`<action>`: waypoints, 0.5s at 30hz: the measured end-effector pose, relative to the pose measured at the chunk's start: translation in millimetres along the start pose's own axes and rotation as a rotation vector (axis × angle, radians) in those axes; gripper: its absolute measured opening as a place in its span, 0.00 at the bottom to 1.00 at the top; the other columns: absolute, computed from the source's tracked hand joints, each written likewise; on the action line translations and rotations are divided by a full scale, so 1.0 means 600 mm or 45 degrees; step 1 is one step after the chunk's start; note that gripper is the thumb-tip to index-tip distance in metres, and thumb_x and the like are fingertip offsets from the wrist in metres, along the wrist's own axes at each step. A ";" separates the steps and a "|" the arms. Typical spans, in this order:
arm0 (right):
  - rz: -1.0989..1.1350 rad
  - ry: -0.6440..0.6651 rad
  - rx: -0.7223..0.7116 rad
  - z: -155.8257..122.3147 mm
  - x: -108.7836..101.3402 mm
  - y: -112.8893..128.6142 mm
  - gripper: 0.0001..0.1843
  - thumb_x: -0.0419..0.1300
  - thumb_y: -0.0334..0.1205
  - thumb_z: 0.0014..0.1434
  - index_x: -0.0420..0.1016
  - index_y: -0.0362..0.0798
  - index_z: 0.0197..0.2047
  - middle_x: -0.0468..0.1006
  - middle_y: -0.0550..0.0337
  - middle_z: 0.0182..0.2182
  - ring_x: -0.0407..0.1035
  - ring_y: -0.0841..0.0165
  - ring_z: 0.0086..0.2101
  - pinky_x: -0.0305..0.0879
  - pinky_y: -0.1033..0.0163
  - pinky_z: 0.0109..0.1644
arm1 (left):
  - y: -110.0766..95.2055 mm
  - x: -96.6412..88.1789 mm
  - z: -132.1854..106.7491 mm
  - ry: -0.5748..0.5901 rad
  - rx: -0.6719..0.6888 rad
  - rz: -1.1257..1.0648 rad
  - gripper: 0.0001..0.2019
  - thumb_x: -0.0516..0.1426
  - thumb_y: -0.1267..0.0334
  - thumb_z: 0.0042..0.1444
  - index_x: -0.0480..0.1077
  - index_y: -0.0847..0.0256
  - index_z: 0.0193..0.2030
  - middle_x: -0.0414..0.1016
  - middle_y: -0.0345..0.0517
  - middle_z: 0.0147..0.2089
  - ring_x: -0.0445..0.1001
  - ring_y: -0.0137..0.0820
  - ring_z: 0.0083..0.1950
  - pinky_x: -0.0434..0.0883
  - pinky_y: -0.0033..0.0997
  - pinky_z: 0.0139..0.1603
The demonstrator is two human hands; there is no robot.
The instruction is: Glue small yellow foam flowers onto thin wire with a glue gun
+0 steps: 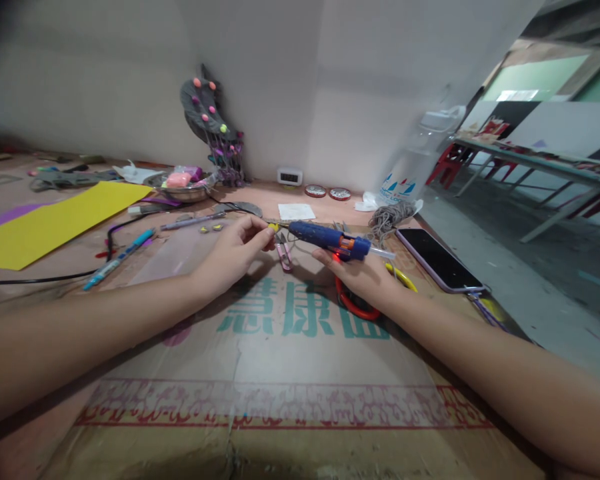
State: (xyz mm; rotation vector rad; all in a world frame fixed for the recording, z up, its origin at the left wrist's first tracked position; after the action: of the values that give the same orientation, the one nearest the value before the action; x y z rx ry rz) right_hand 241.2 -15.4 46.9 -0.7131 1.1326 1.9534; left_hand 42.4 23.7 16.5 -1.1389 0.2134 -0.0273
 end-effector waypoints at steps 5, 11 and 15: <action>-0.198 -0.042 0.025 -0.006 0.000 -0.026 0.17 0.59 0.56 0.57 0.78 0.52 0.36 0.82 0.53 0.32 0.77 0.52 0.38 0.74 0.47 0.46 | -0.003 0.003 -0.002 0.021 -0.024 -0.014 0.07 0.55 0.63 0.61 0.65 0.60 0.32 0.72 0.39 0.29 0.72 0.28 0.33 0.67 0.29 0.38; -0.283 -0.014 0.066 -0.008 0.005 -0.050 0.17 0.60 0.55 0.56 0.78 0.51 0.39 0.81 0.52 0.34 0.76 0.49 0.42 0.72 0.43 0.49 | 0.000 0.000 0.000 0.003 -0.006 0.027 0.07 0.56 0.63 0.60 0.65 0.61 0.32 0.71 0.41 0.30 0.71 0.29 0.34 0.67 0.30 0.39; -0.225 -0.002 0.047 -0.011 0.006 -0.049 0.16 0.60 0.53 0.57 0.78 0.53 0.41 0.82 0.55 0.35 0.75 0.51 0.45 0.71 0.47 0.52 | 0.003 0.000 0.001 0.011 0.003 0.024 0.07 0.56 0.61 0.60 0.65 0.61 0.33 0.72 0.41 0.31 0.71 0.29 0.35 0.67 0.30 0.40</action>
State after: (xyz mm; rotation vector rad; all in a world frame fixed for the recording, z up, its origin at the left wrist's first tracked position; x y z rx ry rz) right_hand 264.1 -10.4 27.6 -0.7653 1.0646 1.7805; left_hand 42.1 25.1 15.0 -1.1345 0.2317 -0.0157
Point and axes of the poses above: each hand's wrist, its own z-axis towards the middle knuckle, its own x-axis out of the palm, y = z × x, the point moved 5 cm from there along z, towards the middle knuckle
